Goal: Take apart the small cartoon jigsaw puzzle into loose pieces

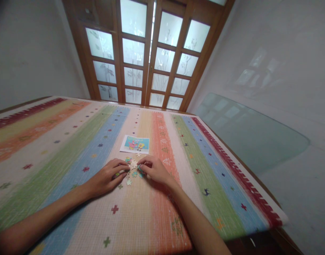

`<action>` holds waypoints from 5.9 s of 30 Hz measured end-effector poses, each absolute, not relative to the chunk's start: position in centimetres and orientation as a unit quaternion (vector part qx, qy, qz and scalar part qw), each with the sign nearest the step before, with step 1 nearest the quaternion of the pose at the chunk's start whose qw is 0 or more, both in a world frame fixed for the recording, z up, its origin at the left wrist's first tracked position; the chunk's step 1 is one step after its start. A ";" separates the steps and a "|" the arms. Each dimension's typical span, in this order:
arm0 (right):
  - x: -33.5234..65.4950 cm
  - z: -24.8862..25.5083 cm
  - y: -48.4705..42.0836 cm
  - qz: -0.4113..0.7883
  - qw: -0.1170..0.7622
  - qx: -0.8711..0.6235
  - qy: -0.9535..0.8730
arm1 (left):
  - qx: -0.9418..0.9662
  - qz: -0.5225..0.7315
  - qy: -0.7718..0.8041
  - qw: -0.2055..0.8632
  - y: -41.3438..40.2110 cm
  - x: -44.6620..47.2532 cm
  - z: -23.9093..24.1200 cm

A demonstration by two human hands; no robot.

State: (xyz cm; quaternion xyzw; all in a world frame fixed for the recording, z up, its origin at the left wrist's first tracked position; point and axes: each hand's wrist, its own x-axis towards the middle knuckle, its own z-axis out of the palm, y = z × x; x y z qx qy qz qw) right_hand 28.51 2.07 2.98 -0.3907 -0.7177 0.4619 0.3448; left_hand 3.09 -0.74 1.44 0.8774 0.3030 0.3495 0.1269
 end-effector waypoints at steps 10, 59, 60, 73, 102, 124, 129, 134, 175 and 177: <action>28.6 3.1 2.1 0.446 0.393 -0.402 -0.696 | 0.878 0.355 0.301 0.113 -0.7 3.1 1.5; 26.1 1.8 0.7 0.202 0.323 -0.311 -0.871 | 0.804 0.398 0.397 0.192 1.6 0.4 1.6; 26.2 1.8 0.8 0.204 0.324 -0.313 -0.869 | 0.807 0.384 0.405 0.193 1.6 0.3 1.7; 28.2 1.2 1.4 0.155 0.192 -0.336 -0.909 | 0.928 0.165 0.312 0.118 1.3 -1.5 1.2; 26.2 1.0 0.3 0.137 0.147 -0.349 -0.915 | 0.908 0.215 0.328 0.144 1.4 -1.9 1.6; 25.7 2.1 0.0 0.059 0.271 -0.252 -0.927 | 0.879 0.282 0.365 0.122 0.9 0.0 1.9; 25.8 2.0 0.2 0.072 0.289 -0.299 -0.907 | 0.890 0.286 0.335 0.114 0.6 0.3 1.9; 26.0 1.7 0.4 0.067 0.300 -0.330 -0.893 | 0.901 0.277 0.317 0.105 0.6 0.2 1.6; 26.4 1.8 0.4 0.099 0.271 -0.349 -0.892 | 0.822 0.386 0.373 0.189 0.7 0.2 2.6; 26.4 1.5 0.3 0.099 0.230 -0.370 -0.895 | 0.800 0.389 0.405 0.210 0.8 0.0 2.4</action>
